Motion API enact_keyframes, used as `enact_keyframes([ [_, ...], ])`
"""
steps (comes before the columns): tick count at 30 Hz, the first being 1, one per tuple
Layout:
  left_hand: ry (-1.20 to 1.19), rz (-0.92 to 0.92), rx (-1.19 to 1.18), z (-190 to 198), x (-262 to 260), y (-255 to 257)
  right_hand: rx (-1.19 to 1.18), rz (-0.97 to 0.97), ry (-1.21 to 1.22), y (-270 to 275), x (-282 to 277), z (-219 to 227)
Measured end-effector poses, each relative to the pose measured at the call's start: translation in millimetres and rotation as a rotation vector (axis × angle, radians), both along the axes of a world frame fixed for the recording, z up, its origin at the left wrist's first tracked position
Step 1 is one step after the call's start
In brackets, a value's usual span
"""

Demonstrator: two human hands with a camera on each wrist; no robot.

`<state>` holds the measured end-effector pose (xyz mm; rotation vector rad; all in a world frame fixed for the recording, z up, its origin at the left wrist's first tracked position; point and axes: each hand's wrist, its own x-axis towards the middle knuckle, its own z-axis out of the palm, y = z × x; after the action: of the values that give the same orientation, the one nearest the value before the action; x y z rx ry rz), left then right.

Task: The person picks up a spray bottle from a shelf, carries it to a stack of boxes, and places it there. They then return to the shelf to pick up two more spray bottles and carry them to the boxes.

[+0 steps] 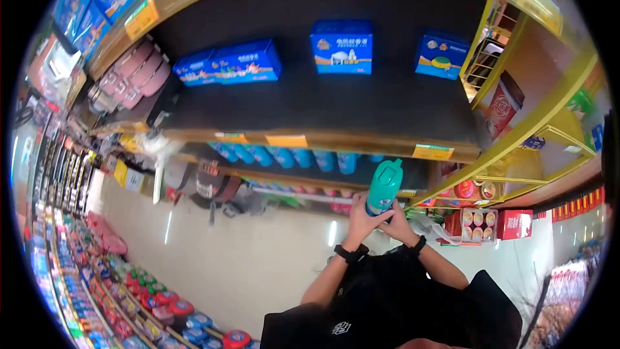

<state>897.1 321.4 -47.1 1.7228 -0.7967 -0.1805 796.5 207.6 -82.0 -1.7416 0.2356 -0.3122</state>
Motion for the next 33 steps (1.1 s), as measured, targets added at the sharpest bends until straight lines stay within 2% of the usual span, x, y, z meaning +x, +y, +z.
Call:
enact_keyframes([
  [1,-0.044,0.020,0.053,2.8,6.7,-9.4,0.033,-0.113,-0.081,2.8,12.1,6.8],
  [2,-0.081,0.039,0.106,4.4,10.6,-18.8,0.024,-0.140,-0.081,-1.6,20.0,8.9],
  [4,-0.034,0.007,0.007,6.1,22.2,-36.9,-0.117,-0.261,-0.065,-15.1,38.0,6.2],
  [6,-0.044,-0.013,-0.029,-0.5,33.7,-46.4,-0.115,-0.310,-0.120,-25.8,49.9,1.9],
  [8,-0.072,-0.060,-0.013,-11.1,41.2,-50.5,-0.306,-0.282,-0.130,-35.1,52.8,-4.3],
  [11,-0.064,-0.187,0.123,-3.6,51.2,-49.6,-0.211,-0.316,-0.021,-31.5,51.0,20.3],
  [14,-0.003,-0.230,0.094,-19.1,58.1,-54.7,-0.275,-0.420,0.033,-33.3,55.0,11.2],
  [16,0.034,-0.278,0.176,-11.3,60.2,-49.9,-0.264,-0.436,0.033,-34.9,59.3,9.7],
  [19,0.068,-0.259,0.064,-10.8,57.2,-48.8,-0.177,-0.491,0.002,-37.3,61.5,18.6],
  [21,-0.027,-0.205,-0.008,-13.4,59.0,-49.3,-0.235,-0.499,0.123,-40.8,66.6,31.3],
  [22,-0.036,-0.206,-0.008,-14.3,59.8,-50.4,-0.233,-0.501,0.115,-40.5,70.9,38.9],
  [24,-0.219,-0.059,-0.067,-15.4,56.8,-51.3,-0.190,-0.531,0.060,-38.1,78.2,49.5],
  [28,-0.094,-0.137,-0.028,-15.9,53.7,-47.4,-0.185,-0.596,0.053,-45.6,98.5,29.9],
  [30,-0.119,-0.177,-0.034,-28.7,48.9,-48.4,-0.220,-0.687,0.109,-47.3,111.9,8.5],
  [32,-0.154,-0.223,-0.047,-34.9,45.8,-44.9,-0.263,-0.715,0.087,-41.2,117.9,4.2],
  [33,-0.153,-0.246,-0.019,-34.7,43.1,-41.6,-0.206,-0.731,0.075,-34.4,119.4,9.0],
])
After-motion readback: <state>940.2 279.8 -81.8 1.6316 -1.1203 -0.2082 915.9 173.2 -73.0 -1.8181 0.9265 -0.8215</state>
